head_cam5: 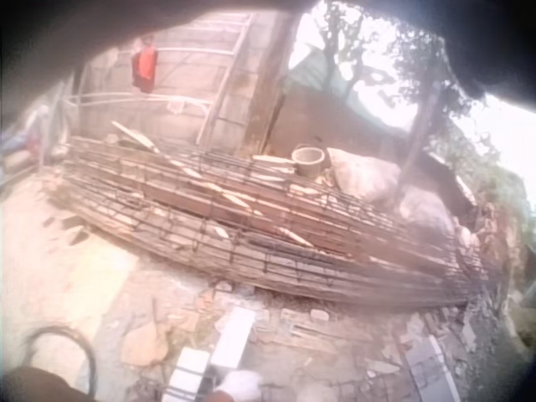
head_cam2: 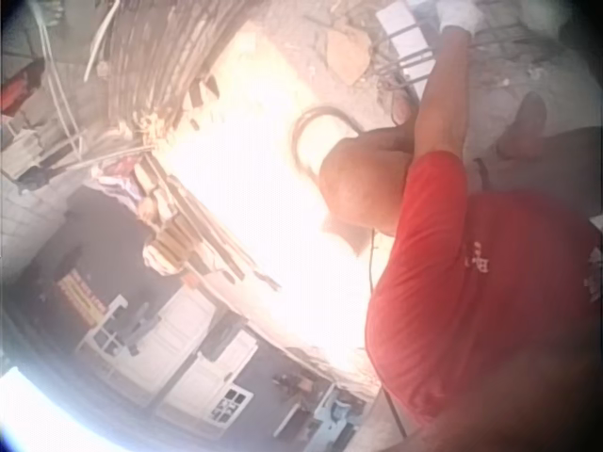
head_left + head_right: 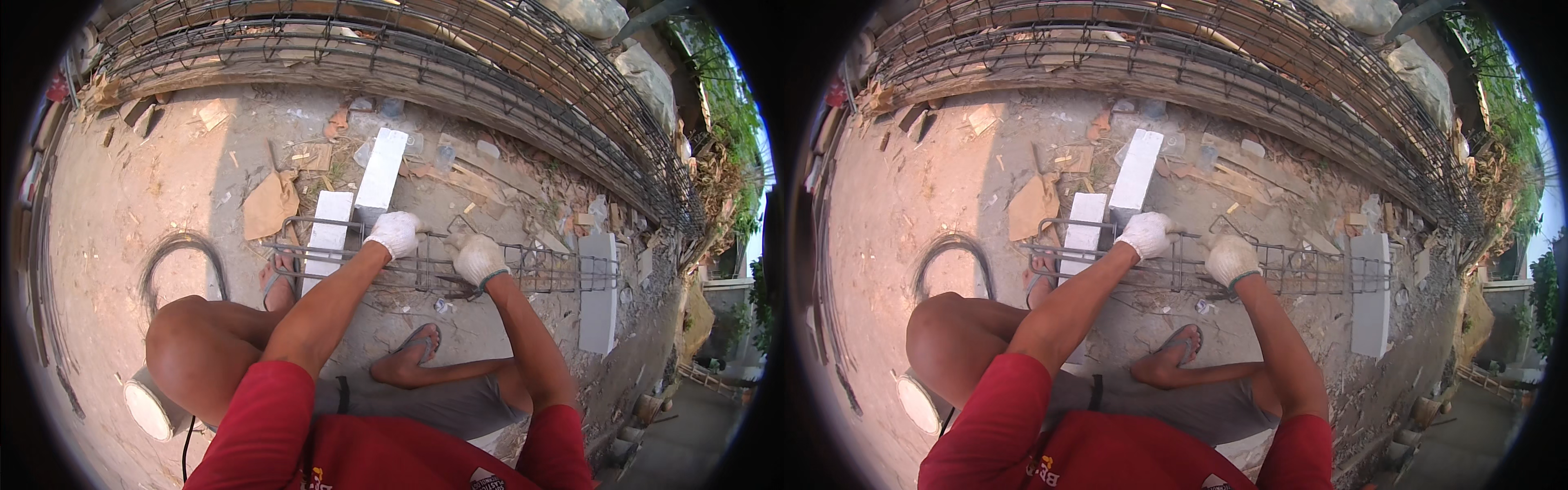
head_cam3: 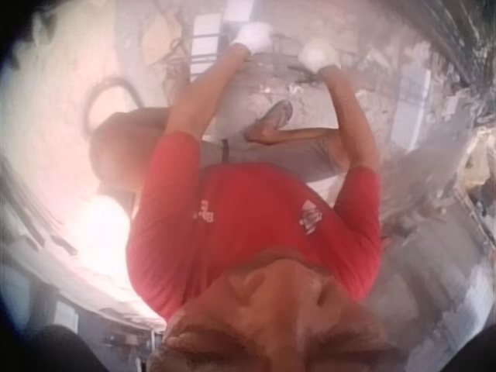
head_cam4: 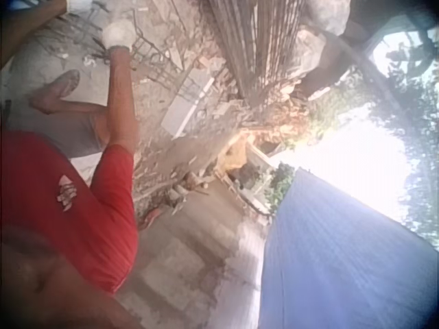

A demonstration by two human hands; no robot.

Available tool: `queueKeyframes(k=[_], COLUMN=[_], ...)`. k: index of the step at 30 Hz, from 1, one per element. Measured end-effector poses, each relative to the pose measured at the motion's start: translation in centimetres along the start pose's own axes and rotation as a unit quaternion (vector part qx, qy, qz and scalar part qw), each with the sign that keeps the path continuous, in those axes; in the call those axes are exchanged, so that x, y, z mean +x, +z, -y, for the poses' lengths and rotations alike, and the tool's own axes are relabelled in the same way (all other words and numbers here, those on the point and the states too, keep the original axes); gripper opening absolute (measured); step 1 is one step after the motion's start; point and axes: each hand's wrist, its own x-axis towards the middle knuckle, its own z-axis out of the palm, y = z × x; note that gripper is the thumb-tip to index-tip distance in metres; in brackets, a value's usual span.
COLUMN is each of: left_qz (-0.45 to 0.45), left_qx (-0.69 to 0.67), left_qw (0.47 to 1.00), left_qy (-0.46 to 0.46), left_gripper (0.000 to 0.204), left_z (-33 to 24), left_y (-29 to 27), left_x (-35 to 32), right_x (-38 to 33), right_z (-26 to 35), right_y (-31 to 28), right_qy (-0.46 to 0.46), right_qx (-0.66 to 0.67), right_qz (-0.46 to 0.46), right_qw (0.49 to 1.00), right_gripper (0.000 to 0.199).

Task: The person sits on the ground and uses pliers to twist wire ties around the intersections of a steel rebar cage. They repeatedly pick up wire ties, wrap them around the rebar grid, and twist them tight to secure the structure.

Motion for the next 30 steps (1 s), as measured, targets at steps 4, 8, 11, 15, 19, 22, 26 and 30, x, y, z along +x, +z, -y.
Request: queueKeyframes(k=[4, 8, 11, 15, 19, 22, 26, 30], left_qz=[-0.005, 0.001, -0.027, -0.003, -0.045, -0.001, -0.009, 0.002], left_qx=[0.004, -0.004, -0.052, -0.040, -0.036, -0.056, -0.056, -0.058], left_qw=[1.000, 1.000, 0.998, 0.999, 0.997, 0.998, 0.998, 0.998], left_qy=[0.026, 0.008, 0.024, 0.001, 0.044, -0.002, 0.013, 0.013], left_gripper=[0.035, 0.034, 0.036, 0.034, 0.036, 0.036, 0.037, 0.038], left_z=[-0.7, -0.6, -1.1, -1.5, -0.3, -0.9, 0.0, -0.6], left_y=[0.8, -0.1, 0.3, 0.3, 0.7, 0.3, 0.2, 0.5], left_x=[1.0, 0.9, 1.0, 0.9, 0.9, 0.8, 1.1, 1.2], right_x=[-3.2, -7.3, -10.5, -13.8, -15.7, -15.3, -13.7, -12.7], right_z=[-2.6, -3.4, -6.7, -6.2, -5.5, -4.3, -1.0, -1.8], right_y=[2.7, 0.2, 0.3, 1.1, 3.3, 6.0, 9.1, 11.8], right_qy=[0.067, 0.113, 0.184, 0.215, 0.309, 0.281, 0.297, 0.298], right_qx=[0.102, 0.055, 0.019, 0.123, 0.562, 0.470, 0.441, 0.429], right_qz=[-0.038, 0.025, 0.055, -0.016, -0.170, -0.083, -0.115, -0.235], right_qw=[0.992, 0.992, 0.981, 0.969, 0.748, 0.832, 0.839, 0.819], right_gripper=[0.039, 0.035, 0.033, 0.035, 0.072, 0.090, 0.083, 0.060])
